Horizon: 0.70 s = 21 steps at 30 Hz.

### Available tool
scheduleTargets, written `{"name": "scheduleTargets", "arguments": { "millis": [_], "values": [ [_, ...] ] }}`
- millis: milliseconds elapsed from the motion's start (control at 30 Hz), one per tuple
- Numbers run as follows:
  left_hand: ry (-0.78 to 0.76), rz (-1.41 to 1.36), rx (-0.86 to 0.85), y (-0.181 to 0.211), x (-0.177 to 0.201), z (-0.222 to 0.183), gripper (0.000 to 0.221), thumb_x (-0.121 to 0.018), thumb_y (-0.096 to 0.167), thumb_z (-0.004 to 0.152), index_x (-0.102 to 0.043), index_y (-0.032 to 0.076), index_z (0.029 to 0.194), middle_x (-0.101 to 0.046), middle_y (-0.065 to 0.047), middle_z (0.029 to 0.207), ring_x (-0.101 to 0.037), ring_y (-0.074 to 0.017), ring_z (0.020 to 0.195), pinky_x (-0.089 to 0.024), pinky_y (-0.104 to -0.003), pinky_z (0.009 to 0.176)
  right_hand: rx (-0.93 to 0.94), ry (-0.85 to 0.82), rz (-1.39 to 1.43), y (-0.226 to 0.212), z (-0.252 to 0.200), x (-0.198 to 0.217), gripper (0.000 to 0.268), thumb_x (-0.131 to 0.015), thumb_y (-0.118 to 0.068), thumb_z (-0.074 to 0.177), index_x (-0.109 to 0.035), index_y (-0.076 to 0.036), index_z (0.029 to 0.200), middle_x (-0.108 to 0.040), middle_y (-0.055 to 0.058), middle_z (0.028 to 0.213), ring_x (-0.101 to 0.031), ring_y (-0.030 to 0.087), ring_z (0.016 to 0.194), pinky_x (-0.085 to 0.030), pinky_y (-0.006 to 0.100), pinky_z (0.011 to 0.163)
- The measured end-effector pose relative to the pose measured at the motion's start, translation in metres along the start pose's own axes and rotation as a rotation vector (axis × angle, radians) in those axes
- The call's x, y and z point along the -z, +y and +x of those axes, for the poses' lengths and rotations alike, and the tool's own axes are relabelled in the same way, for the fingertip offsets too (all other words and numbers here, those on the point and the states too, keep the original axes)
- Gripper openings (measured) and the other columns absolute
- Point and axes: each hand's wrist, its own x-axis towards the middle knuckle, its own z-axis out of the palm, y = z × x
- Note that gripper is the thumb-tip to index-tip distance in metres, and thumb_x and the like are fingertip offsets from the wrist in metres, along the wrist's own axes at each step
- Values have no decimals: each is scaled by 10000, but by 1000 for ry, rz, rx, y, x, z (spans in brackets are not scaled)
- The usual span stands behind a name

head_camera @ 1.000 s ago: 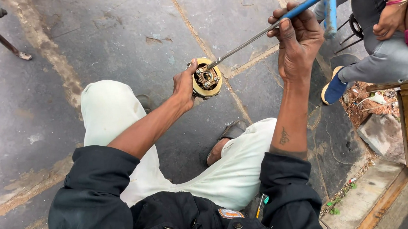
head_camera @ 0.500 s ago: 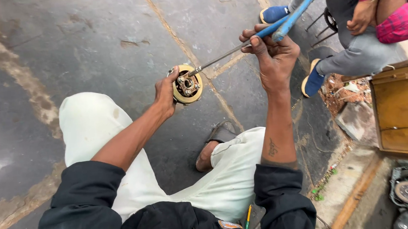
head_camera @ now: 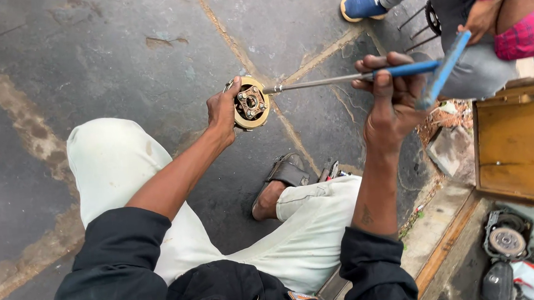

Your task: The person sits on the floor and uses a T-handle wrench to tighten bolts on a circular mechanical part. They rotate the part and apply torque to multiple fasteners in sequence.

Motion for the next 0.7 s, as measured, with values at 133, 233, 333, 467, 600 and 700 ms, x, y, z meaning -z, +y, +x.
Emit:
{"name": "scheduleTargets", "arguments": {
  "millis": [133, 233, 333, 467, 600, 700],
  "values": [
    [82, 47, -40, 5, 14, 4, 374, -668, 428, 918, -695, 56, 929, -722, -66, 881, -713, -176, 786, -596, -364, 774, -38, -56, 37, 14, -9, -3, 249, -628, -65, 1109, -547, 7, 1333, -713, 205, 1207, -745, 289, 1047, -684, 329, 800],
    [157, -2, 0, 14, 17, -4, 336, -680, 414, 900, -720, 81, 926, -728, -58, 928, -715, -171, 826, -602, -368, 800, -65, -70, 7, 16, -11, -10, 257, -621, -69, 1106, -541, 11, 1337, -714, 202, 1194, -747, 289, 1045, -684, 329, 792],
    [215, -1, 37, 16, 18, -8, 350, -672, 412, 903, -718, 66, 931, -727, -62, 977, -731, -177, 855, -614, -360, 820, -89, -88, 7, 16, -13, -15, 257, -617, -75, 1099, -540, 12, 1328, -720, 203, 1181, -750, 286, 1041, -686, 330, 785],
    [180, -83, 36, 13, 19, -10, 351, -663, 406, 914, -701, 57, 932, -719, -89, 984, -735, -200, 855, -635, -377, 807, -98, -119, 36, 14, -15, -20, 259, -612, -82, 1104, -530, 4, 1335, -713, 199, 1194, -744, 282, 1060, -688, 331, 796],
    [167, -58, 42, 10, 20, -13, 350, -644, 418, 918, -712, 75, 923, -728, -83, 969, -742, -184, 849, -624, -354, 823, -105, -147, 53, 12, -17, -20, 264, -610, -88, 1108, -530, 2, 1343, -711, 198, 1197, -743, 281, 1063, -687, 332, 801],
    [149, -61, 32, 10, 21, -17, 355, -652, 423, 917, -711, 73, 915, -727, -88, 965, -731, -186, 853, -609, -366, 840, -125, -162, 57, 7, -16, -20, 279, -612, -92, 1101, -537, 11, 1350, -711, 201, 1202, -742, 284, 1066, -684, 330, 801]
  ]
}}
